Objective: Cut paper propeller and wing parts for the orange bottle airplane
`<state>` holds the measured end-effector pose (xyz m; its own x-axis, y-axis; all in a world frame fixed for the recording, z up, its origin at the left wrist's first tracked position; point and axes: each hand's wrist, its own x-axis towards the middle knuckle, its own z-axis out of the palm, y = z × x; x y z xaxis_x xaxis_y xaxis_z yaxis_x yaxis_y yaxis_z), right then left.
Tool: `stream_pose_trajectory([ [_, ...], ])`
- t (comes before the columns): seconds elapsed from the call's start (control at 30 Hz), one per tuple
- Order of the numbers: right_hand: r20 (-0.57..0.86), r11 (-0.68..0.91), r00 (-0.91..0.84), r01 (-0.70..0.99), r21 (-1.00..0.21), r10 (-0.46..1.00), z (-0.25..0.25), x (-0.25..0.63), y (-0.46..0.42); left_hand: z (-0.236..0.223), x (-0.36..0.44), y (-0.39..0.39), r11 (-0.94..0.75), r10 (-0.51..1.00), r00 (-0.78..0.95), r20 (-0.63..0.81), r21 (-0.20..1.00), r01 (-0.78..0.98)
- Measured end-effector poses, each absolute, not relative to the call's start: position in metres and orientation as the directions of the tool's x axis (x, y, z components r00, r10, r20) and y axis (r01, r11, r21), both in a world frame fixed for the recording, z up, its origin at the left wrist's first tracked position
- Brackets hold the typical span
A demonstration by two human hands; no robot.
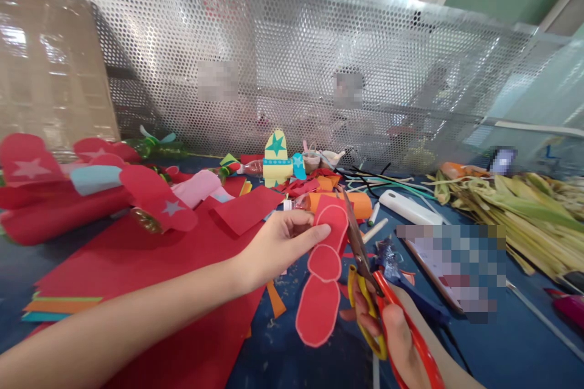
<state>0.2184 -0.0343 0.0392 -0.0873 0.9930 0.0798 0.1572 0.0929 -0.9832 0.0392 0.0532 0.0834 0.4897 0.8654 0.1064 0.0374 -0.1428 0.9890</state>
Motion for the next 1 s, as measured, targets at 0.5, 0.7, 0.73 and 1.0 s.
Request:
stream_pose_trajectory([
  [0.5,0.138,0.164,-0.188,0.129,-0.978,0.972,0.012,0.230,-0.022,0.084,0.037,0.057,-0.200,0.883,0.440,0.161,0.979,0.044],
  [0.7,0.142,0.172,-0.189,0.153,-0.973,0.972,0.018,0.229,-0.024,0.082,0.035,0.062,-0.177,0.894,0.425,0.145,0.984,0.037],
  [0.73,0.148,0.182,-0.206,0.160,-0.970,0.967,0.021,0.229,-0.024,0.081,0.034,0.062,-0.176,0.894,0.425,0.143,0.984,0.039],
  [1.0,0.143,0.174,-0.182,0.171,-0.970,0.973,0.018,0.230,-0.023,0.084,0.038,0.064,-0.151,0.882,0.445,0.154,0.988,-0.043],
])
